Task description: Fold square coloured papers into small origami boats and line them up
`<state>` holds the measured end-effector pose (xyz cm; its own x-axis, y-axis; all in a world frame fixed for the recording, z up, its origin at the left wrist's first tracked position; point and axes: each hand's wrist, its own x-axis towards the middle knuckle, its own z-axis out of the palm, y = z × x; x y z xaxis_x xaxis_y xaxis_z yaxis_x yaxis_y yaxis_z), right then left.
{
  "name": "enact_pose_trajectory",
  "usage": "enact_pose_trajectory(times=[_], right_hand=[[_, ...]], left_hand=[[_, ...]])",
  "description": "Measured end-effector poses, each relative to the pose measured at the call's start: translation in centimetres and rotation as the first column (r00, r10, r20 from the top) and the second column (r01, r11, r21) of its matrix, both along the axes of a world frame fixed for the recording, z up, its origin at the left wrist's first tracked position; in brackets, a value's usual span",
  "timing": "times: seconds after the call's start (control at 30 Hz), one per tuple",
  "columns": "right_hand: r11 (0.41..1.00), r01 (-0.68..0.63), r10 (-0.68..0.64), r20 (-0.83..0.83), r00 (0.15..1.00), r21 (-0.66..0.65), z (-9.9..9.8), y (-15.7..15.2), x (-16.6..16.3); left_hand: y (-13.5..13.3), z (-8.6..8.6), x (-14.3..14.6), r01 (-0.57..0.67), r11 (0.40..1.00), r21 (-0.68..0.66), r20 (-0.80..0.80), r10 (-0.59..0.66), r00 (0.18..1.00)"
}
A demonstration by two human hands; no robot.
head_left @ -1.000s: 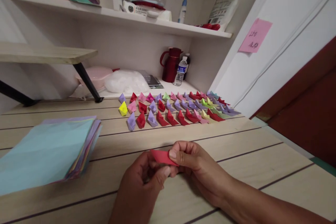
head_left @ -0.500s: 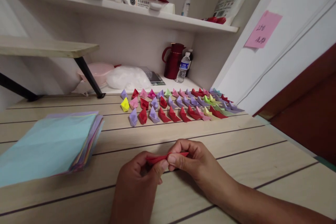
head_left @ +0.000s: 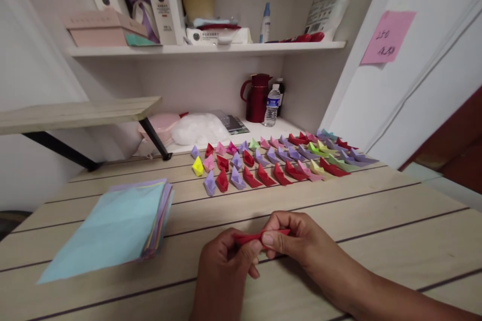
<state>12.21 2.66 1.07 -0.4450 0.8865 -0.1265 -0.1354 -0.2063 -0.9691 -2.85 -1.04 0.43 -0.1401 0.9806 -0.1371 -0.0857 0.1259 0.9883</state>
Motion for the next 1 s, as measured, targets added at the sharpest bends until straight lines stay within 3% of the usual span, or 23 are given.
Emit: enact_pose_trajectory(times=[0.27,0.47,0.67,1.0], right_hand=[[0.999,0.044,-0.043,0.043,0.998,-0.022,-0.17,0.53,-0.03],[0.995,0.068,-0.075,-0.097,0.992,-0.078,0.06,0.69,0.11],[0.986,0.071,-0.097,-0.173,0.980,-0.148,0.08,0.93,0.53],[0.993,0.051,-0.061,-0.095,0.994,-0.109,-0.01,0.37,0.07]], left_hand=[[0.08,-0.09,-0.28,0.071,0.997,0.031,-0.041,-0.069,0.997],[-0.28,0.25,-0.10,0.021,0.990,0.136,-0.057,-0.013,0.998],[-0.16,-0.55,0.03,0.092,0.995,0.050,-0.013,-0.091,0.996],[-0.33,0.02,0.63,0.026,0.999,0.034,0.006,-0.026,1.000]])
